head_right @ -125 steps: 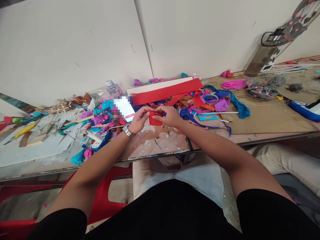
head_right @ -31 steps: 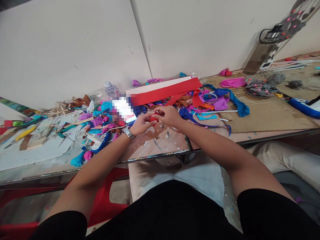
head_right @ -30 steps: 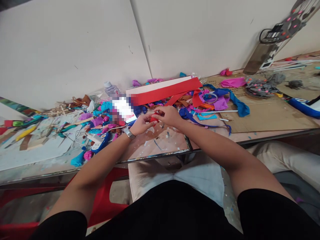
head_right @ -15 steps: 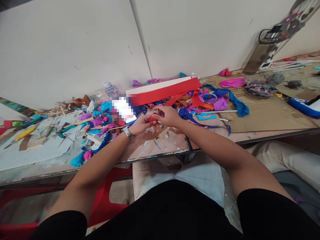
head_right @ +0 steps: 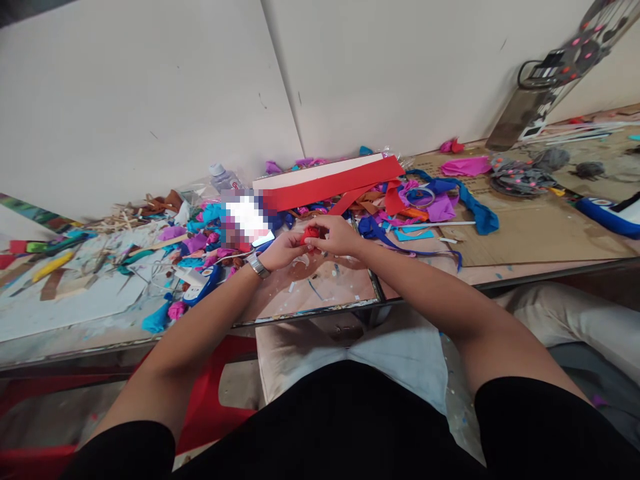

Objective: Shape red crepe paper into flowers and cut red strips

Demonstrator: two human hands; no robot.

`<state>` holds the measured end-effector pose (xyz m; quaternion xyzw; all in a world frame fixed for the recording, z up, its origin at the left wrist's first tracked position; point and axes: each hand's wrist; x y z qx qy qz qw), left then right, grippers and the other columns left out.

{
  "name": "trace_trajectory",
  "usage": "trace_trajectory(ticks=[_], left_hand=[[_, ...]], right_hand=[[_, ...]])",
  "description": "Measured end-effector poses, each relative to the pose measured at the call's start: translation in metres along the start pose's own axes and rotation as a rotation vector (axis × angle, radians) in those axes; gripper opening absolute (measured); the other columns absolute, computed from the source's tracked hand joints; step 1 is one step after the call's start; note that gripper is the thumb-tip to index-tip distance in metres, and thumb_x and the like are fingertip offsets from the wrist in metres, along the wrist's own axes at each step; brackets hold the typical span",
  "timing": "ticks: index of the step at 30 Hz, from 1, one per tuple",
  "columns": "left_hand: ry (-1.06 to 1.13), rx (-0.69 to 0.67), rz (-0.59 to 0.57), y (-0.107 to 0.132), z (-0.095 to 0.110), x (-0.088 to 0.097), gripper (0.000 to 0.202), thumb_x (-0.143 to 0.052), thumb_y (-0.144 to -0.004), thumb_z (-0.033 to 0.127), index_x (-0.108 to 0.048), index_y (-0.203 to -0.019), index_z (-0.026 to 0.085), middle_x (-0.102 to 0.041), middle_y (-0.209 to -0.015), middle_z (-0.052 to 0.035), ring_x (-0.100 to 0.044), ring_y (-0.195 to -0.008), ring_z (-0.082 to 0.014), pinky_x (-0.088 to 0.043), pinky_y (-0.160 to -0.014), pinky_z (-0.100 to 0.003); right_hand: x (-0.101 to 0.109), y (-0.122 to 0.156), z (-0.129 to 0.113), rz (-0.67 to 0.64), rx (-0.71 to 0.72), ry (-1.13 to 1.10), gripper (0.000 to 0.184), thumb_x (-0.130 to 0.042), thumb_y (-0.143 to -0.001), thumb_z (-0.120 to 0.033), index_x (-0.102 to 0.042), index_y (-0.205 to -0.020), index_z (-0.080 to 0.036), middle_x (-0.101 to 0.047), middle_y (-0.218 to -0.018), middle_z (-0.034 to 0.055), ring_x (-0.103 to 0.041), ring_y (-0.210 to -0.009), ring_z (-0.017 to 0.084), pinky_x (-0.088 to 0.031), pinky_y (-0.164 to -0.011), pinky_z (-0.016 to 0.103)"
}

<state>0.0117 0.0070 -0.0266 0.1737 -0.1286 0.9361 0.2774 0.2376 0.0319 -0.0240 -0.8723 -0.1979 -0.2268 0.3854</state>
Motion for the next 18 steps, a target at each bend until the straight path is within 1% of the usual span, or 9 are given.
trace_trajectory(ticks=[6,9,11,14,16,18], left_hand=[[0.012,0.017,-0.008,0.0007,-0.0002,0.0003,0.054,-0.084,-0.080,0.070,-0.083,-0.091,0.017,-0.082,-0.090,-0.0098,-0.076,-0.084,-0.0243,-0.062,-0.084,-0.038],[0.001,0.015,-0.002,0.0010,0.0023,0.0006,0.054,-0.084,-0.081,0.069,-0.082,-0.090,0.016,-0.081,-0.089,-0.0093,-0.074,-0.083,-0.0233,-0.060,-0.083,-0.037],[-0.011,0.003,0.017,0.0016,0.0048,0.0006,0.053,-0.084,-0.081,0.068,-0.082,-0.091,0.016,-0.079,-0.087,-0.0079,-0.071,-0.079,-0.0204,-0.058,-0.080,-0.034],[-0.027,-0.036,0.070,0.0025,0.0080,0.0004,0.053,-0.081,-0.084,0.068,-0.081,-0.092,0.015,-0.075,-0.083,-0.0056,-0.064,-0.072,-0.0168,-0.052,-0.070,-0.029],[-0.036,-0.050,0.093,0.0030,0.0090,0.0002,0.054,-0.078,-0.087,0.069,-0.081,-0.091,0.015,-0.073,-0.079,-0.0050,-0.061,-0.069,-0.0161,-0.049,-0.065,-0.029],[-0.042,-0.046,0.106,0.0031,0.0091,0.0004,0.057,-0.076,-0.087,0.071,-0.081,-0.088,0.015,-0.071,-0.075,-0.0046,-0.058,-0.065,-0.0155,-0.046,-0.062,-0.028]], right_hand=[[-0.0009,0.0004,-0.0032,0.005,0.002,-0.039,0.042,-0.075,-0.088,-0.051,-0.080,-0.112,-0.017,-0.081,-0.097,0.0091,-0.070,-0.079,0.021,-0.054,-0.074,0.033],[-0.0011,-0.0001,-0.0037,0.008,-0.002,-0.049,0.041,-0.074,-0.089,-0.052,-0.080,-0.111,-0.018,-0.081,-0.097,0.0086,-0.069,-0.080,0.021,-0.054,-0.074,0.032],[-0.0008,-0.0007,-0.0032,0.009,-0.006,-0.062,0.041,-0.074,-0.089,-0.052,-0.080,-0.111,-0.018,-0.081,-0.098,0.0087,-0.069,-0.081,0.022,-0.054,-0.075,0.033],[0.0000,-0.0013,-0.0027,0.030,-0.019,-0.076,0.041,-0.074,-0.089,-0.051,-0.080,-0.112,-0.018,-0.081,-0.100,0.0091,-0.070,-0.085,0.022,-0.055,-0.077,0.033],[0.0006,-0.0014,-0.0030,0.040,-0.033,-0.092,0.041,-0.074,-0.089,-0.052,-0.080,-0.112,-0.018,-0.080,-0.101,0.0093,-0.071,-0.087,0.023,-0.055,-0.079,0.034],[0.0006,-0.0015,-0.0033,0.036,-0.048,-0.128,0.045,-0.075,-0.089,-0.053,-0.078,-0.116,-0.017,-0.080,-0.106,0.0098,-0.070,-0.086,0.022,-0.055,-0.078,0.033]])
Point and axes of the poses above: each hand's wrist, its own y-axis away from the middle knuckle, its own x-axis out of the back of the hand, z = x × y
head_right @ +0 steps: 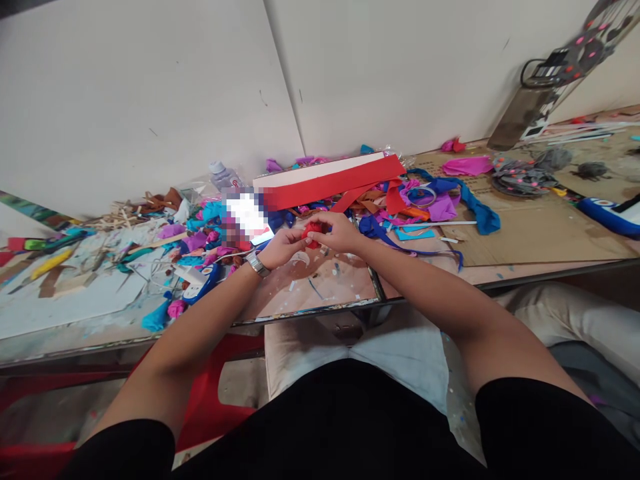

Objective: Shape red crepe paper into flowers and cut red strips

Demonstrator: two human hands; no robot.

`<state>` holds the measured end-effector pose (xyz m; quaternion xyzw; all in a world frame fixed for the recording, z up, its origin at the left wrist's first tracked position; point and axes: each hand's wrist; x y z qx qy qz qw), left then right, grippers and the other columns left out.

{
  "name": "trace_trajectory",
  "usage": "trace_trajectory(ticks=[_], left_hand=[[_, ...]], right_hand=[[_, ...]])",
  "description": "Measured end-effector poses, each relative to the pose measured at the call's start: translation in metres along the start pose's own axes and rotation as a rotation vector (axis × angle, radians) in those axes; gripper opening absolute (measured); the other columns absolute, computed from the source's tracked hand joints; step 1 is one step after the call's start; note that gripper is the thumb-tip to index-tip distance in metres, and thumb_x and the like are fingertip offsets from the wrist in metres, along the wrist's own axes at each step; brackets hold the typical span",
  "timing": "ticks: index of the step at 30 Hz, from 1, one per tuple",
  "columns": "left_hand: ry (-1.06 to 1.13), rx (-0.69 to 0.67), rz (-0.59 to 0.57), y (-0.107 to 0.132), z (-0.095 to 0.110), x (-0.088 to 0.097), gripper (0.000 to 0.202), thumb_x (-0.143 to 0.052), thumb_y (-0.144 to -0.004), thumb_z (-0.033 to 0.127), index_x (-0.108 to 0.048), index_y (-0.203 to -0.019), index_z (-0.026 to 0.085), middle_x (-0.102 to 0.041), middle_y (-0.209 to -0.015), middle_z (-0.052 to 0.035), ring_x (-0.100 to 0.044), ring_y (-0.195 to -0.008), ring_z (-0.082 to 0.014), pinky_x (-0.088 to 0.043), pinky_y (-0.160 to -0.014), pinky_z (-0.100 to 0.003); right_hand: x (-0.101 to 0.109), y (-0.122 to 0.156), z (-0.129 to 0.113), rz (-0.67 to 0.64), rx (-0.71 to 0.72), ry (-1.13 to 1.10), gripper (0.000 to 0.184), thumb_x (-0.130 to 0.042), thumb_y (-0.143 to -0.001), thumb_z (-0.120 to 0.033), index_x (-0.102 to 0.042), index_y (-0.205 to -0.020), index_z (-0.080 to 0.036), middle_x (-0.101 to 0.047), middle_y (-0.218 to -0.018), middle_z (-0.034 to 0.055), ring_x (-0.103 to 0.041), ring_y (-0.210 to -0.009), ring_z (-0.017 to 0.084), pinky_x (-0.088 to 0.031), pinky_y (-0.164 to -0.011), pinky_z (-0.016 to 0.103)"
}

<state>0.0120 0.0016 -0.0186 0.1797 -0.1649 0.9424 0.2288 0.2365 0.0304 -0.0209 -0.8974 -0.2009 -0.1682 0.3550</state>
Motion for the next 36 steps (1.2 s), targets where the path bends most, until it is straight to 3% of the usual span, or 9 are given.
trace_trajectory(ticks=[4,6,10,15,20,27,31,36], left_hand=[[-0.004,0.021,0.071,-0.0008,-0.0006,0.0015,0.062,-0.075,-0.085,0.076,-0.081,-0.086,0.014,-0.069,-0.071,-0.0034,-0.054,-0.062,-0.0130,-0.043,-0.061,-0.026],[0.001,0.027,0.136,-0.0014,-0.0007,0.0023,0.063,-0.077,-0.082,0.077,-0.081,-0.085,0.014,-0.067,-0.070,-0.0023,-0.052,-0.062,-0.0120,-0.042,-0.062,-0.025],[0.042,0.024,0.234,-0.0019,-0.0011,0.0029,0.059,-0.083,-0.077,0.073,-0.080,-0.082,0.014,-0.068,-0.072,-0.0016,-0.052,-0.066,-0.0120,-0.042,-0.065,-0.026],[0.111,0.044,0.241,-0.0024,-0.0022,0.0018,0.055,-0.088,-0.074,0.068,-0.082,-0.090,0.015,-0.073,-0.082,-0.0037,-0.056,-0.071,-0.0132,-0.044,-0.066,-0.026],[0.099,0.065,0.294,-0.0023,-0.0022,0.0027,0.057,-0.086,-0.076,0.070,-0.081,-0.086,0.015,-0.070,-0.074,-0.0024,-0.052,-0.065,-0.0114,-0.041,-0.063,-0.026],[0.096,0.053,0.311,-0.0031,-0.0019,0.0030,0.055,-0.090,-0.071,0.067,-0.084,-0.087,0.015,-0.076,-0.082,-0.0055,-0.056,-0.071,-0.0134,-0.044,-0.066,-0.026],[0.071,0.057,0.297,-0.0023,-0.0026,0.0028,0.054,-0.088,-0.074,0.067,-0.082,-0.083,0.014,-0.072,-0.076,-0.0036,-0.052,-0.067,-0.0116,-0.039,-0.062,-0.025],[0.043,0.078,0.309,-0.0021,-0.0030,0.0032,0.055,-0.087,-0.074,0.069,-0.080,-0.079,0.014,-0.069,-0.070,-0.0023,-0.049,-0.062,-0.0106,-0.036,-0.060,-0.025]], right_hand=[[-0.0025,-0.0003,0.0022,-0.016,-0.099,-0.094,0.070,-0.082,-0.083,-0.060,-0.068,-0.136,-0.017,-0.076,-0.111,0.0093,-0.064,-0.073,0.016,-0.052,-0.067,0.030],[-0.0045,-0.0008,0.0039,-0.010,-0.165,-0.130,0.075,-0.085,-0.080,-0.063,-0.067,-0.136,-0.016,-0.075,-0.106,0.0081,-0.060,-0.068,0.015,-0.049,-0.062,0.028],[-0.0065,-0.0029,0.0046,0.006,-0.218,-0.183,0.060,-0.085,-0.077,-0.068,-0.074,-0.103,-0.015,-0.071,-0.086,0.0037,-0.054,-0.067,0.014,-0.043,-0.060,0.027],[-0.0048,-0.0061,0.0052,0.035,-0.240,-0.186,0.058,-0.083,-0.073,-0.072,-0.067,-0.077,-0.017,-0.061,-0.071,-0.0003,-0.048,-0.063,0.013,-0.037,-0.060,0.029],[-0.0055,-0.0062,0.0080,0.079,-0.264,-0.183,0.057,-0.083,-0.074,-0.072,-0.065,-0.078,-0.018,-0.060,-0.069,-0.0011,-0.048,-0.062,0.013,-0.036,-0.060,0.028],[-0.0033,-0.0041,0.0051,0.011,-0.305,-0.210,0.055,-0.081,-0.077,-0.071,-0.065,-0.073,-0.018,-0.064,-0.062,0.0006,-0.056,-0.058,0.015,-0.039,-0.059,0.029],[-0.0027,-0.0041,0.0038,0.046,-0.291,-0.212,0.054,-0.082,-0.076,-0.069,-0.069,-0.076,-0.017,-0.064,-0.061,-0.0002,-0.056,-0.055,0.014,-0.039,-0.056,0.028],[-0.0047,-0.0038,0.0031,-0.004,-0.274,-0.246,0.051,-0.083,-0.077,-0.065,-0.074,-0.082,-0.016,-0.068,-0.066,0.0014,-0.062,-0.058,0.016,-0.046,-0.059,0.028]])
Point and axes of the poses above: each hand's wrist, its own y-axis away from the middle knuckle, its own x-axis out of the back of the hand, z = x × y
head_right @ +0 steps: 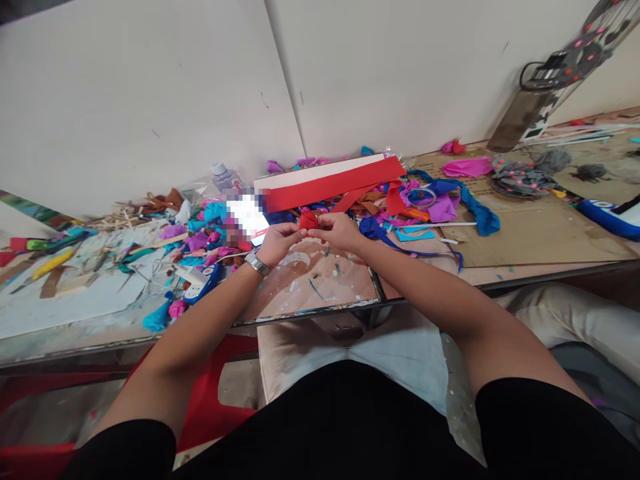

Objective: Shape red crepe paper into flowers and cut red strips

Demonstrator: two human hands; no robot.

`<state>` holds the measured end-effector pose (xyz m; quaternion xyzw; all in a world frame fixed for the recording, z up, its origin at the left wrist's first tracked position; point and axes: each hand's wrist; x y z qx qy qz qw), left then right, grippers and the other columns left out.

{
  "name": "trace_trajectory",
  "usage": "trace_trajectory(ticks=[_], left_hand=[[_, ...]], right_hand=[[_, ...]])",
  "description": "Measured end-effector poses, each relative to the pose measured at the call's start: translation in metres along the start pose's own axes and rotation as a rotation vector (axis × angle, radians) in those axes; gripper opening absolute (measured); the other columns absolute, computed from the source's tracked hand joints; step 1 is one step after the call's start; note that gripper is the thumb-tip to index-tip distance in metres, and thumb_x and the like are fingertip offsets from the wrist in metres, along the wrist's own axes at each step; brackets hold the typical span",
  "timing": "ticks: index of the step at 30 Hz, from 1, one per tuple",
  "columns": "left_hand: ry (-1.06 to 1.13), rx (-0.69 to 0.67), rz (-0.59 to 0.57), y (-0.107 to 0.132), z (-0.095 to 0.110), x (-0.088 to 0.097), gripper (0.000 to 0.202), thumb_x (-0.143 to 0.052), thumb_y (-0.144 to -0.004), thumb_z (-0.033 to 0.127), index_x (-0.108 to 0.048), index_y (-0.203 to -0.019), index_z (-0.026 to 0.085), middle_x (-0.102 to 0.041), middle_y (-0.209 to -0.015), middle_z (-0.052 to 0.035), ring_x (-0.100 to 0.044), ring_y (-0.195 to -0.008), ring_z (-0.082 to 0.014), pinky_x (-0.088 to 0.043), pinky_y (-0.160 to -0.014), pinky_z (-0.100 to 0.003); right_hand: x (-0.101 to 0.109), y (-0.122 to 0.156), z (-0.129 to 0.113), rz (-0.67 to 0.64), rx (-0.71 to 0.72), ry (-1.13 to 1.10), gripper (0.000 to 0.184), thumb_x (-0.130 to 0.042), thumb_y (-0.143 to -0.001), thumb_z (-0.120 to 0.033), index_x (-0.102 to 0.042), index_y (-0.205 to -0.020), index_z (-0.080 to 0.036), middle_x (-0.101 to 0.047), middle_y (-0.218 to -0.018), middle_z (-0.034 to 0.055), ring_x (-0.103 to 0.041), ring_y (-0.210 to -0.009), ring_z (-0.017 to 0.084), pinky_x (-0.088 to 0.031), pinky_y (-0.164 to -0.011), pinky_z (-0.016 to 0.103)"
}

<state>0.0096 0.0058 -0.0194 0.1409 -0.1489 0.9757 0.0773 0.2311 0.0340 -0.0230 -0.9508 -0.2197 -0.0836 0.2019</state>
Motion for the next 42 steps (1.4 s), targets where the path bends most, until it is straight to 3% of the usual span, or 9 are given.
trace_trajectory(ticks=[7,12,20,27,32,37,42], left_hand=[[0.006,-0.005,-0.060,-0.001,0.001,-0.001,0.057,-0.088,-0.072,0.069,-0.082,-0.086,0.014,-0.077,-0.080,-0.0062,-0.059,-0.069,-0.0137,-0.046,-0.068,-0.027],[-0.082,0.014,-0.121,0.001,0.002,0.001,0.058,-0.080,-0.080,0.071,-0.081,-0.079,0.014,-0.075,-0.073,-0.0049,-0.058,-0.065,-0.0132,-0.043,-0.066,-0.026],[-0.114,-0.023,-0.168,0.002,0.005,0.000,0.062,-0.076,-0.082,0.076,-0.076,-0.074,0.014,-0.072,-0.071,-0.0039,-0.055,-0.064,-0.0128,-0.041,-0.065,-0.027],[-0.207,-0.079,-0.128,0.002,0.000,-0.002,0.056,-0.071,-0.088,0.070,-0.077,-0.079,0.015,-0.073,-0.074,-0.0045,-0.056,-0.065,-0.0142,-0.042,-0.066,-0.028],[-0.249,-0.103,-0.073,0.002,0.000,0.000,0.054,-0.069,-0.091,0.067,-0.078,-0.081,0.014,-0.071,-0.071,-0.0034,-0.055,-0.065,-0.0146,-0.041,-0.067,-0.028],[-0.174,-0.102,-0.029,0.003,0.003,-0.002,0.053,-0.073,-0.087,0.068,-0.076,-0.086,0.015,-0.071,-0.077,-0.0036,-0.055,-0.067,-0.0144,-0.041,-0.066,-0.028],[-0.129,-0.089,0.014,0.002,0.002,-0.002,0.053,-0.076,-0.084,0.069,-0.072,-0.078,0.016,-0.065,-0.072,-0.0016,-0.051,-0.066,-0.0139,-0.039,-0.066,-0.028]], right_hand=[[0.002,-0.003,0.008,0.006,-0.021,0.056,0.040,-0.083,-0.078,-0.054,-0.079,-0.085,-0.015,-0.072,-0.068,0.0032,-0.063,-0.059,0.016,-0.047,-0.059,0.027],[0.003,-0.003,0.012,0.000,-0.017,0.059,0.034,-0.080,-0.079,-0.049,-0.079,-0.086,-0.016,-0.073,-0.071,0.0025,-0.064,-0.061,0.016,-0.047,-0.059,0.027],[0.001,0.000,0.002,-0.004,0.001,0.066,0.045,-0.080,-0.080,-0.060,-0.077,-0.083,-0.015,-0.067,-0.067,0.0005,-0.060,-0.060,0.015,-0.045,-0.058,0.027],[0.002,-0.002,0.004,0.009,-0.003,0.081,0.050,-0.079,-0.078,-0.065,-0.077,-0.084,-0.015,-0.067,-0.068,0.0006,-0.060,-0.060,0.016,-0.044,-0.059,0.027],[0.002,-0.002,0.006,0.042,-0.012,0.113,0.044,-0.074,-0.081,-0.060,-0.069,-0.073,-0.017,-0.063,-0.061,0.0002,-0.057,-0.057,0.015,-0.040,-0.059,0.028],[0.001,-0.002,0.003,0.040,-0.011,0.116,0.048,-0.073,-0.081,-0.064,-0.067,-0.071,-0.018,-0.062,-0.059,0.0001,-0.054,-0.057,0.014,-0.038,-0.059,0.028],[0.001,-0.001,0.000,0.039,-0.024,0.110,0.049,-0.074,-0.080,-0.066,-0.067,-0.071,-0.018,-0.061,-0.059,-0.0006,-0.054,-0.056,0.015,-0.038,-0.058,0.027]])
Point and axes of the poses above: each hand's wrist, its own y-axis away from the middle knuckle, its own x-axis out of the back of the hand, z = x × y
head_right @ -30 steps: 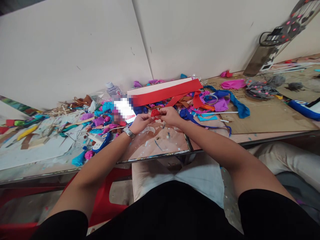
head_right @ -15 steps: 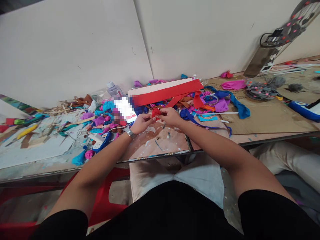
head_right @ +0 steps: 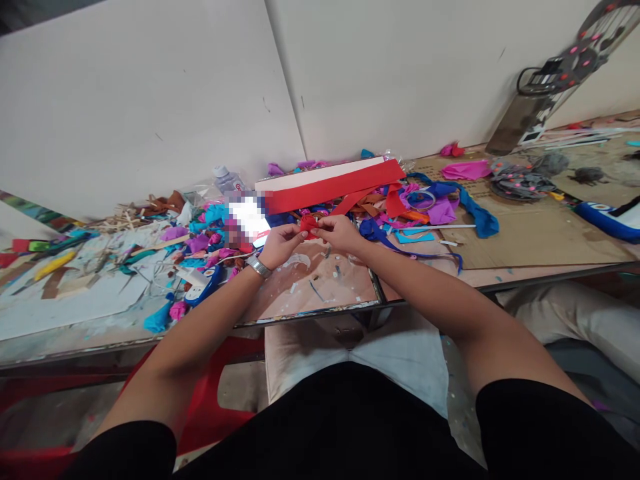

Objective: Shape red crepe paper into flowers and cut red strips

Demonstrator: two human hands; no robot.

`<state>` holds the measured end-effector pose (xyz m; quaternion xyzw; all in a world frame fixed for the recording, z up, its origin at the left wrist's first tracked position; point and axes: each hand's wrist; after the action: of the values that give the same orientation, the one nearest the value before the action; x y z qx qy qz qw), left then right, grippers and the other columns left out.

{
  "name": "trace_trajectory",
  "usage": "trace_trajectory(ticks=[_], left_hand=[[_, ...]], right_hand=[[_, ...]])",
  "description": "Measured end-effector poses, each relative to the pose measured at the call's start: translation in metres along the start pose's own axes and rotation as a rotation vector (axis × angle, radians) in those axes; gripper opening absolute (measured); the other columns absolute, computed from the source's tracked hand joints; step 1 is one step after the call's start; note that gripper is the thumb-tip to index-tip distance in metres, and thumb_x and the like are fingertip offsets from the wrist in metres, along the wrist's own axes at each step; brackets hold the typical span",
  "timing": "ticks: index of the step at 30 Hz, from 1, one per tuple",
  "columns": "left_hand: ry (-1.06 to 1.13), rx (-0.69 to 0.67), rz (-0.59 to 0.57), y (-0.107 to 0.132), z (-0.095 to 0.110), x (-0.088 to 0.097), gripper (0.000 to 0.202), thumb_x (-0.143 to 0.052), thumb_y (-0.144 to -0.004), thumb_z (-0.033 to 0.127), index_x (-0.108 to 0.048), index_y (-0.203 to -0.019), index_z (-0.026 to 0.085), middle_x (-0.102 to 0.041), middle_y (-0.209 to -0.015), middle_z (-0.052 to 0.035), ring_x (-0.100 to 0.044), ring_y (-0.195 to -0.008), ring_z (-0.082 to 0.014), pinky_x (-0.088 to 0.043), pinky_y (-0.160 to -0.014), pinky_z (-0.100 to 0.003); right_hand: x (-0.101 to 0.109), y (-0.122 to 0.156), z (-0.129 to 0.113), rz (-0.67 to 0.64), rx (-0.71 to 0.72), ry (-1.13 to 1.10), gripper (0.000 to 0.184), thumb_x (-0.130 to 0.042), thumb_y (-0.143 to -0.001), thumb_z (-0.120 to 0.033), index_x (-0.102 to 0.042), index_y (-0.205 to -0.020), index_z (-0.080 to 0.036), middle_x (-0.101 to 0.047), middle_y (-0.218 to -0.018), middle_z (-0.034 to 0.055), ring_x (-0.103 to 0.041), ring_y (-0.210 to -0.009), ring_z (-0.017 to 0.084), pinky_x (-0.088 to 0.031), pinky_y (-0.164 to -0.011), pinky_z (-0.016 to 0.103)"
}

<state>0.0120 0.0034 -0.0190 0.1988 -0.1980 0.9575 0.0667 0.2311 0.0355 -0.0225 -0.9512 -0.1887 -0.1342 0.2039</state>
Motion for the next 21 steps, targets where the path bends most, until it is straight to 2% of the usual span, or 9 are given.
trace_trajectory(ticks=[10,16,21], left_hand=[[-0.001,0.020,0.000,0.0005,0.0015,0.0000,0.053,-0.077,-0.081,0.068,-0.077,-0.077,0.015,-0.067,-0.070,-0.0017,-0.050,-0.065,-0.0134,-0.038,-0.064,-0.027],[-0.067,0.036,-0.010,0.0019,0.0011,-0.0001,0.049,-0.075,-0.083,0.062,-0.081,-0.075,0.014,-0.066,-0.063,-0.0009,-0.046,-0.059,-0.0119,-0.034,-0.060,-0.027],[-0.102,0.057,-0.026,0.0030,0.0034,-0.0023,0.050,-0.074,-0.084,0.062,-0.082,-0.072,0.014,-0.069,-0.063,-0.0025,-0.050,-0.058,-0.0130,-0.036,-0.058,-0.027]], right_hand=[[0.0009,0.0007,0.0034,0.015,0.029,0.080,0.050,-0.074,-0.081,-0.066,-0.071,-0.072,-0.017,-0.063,-0.060,-0.0001,-0.056,-0.058,0.015,-0.037,-0.057,0.027],[-0.0002,0.0017,0.0026,0.126,0.057,0.134,0.038,-0.077,-0.080,-0.053,-0.082,-0.083,-0.015,-0.074,-0.071,0.0034,-0.059,-0.063,0.016,-0.038,-0.061,0.028],[-0.0038,0.0041,0.0032,0.209,0.069,0.159,0.033,-0.079,-0.080,-0.048,-0.083,-0.085,-0.015,-0.078,-0.076,0.0060,-0.065,-0.068,0.018,-0.044,-0.064,0.029]])
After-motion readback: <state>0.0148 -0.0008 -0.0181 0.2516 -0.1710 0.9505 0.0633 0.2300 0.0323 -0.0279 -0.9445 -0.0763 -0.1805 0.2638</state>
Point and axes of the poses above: each hand's wrist, its own y-axis away from the middle knuckle, its own x-axis out of the back of the hand, z = x × y
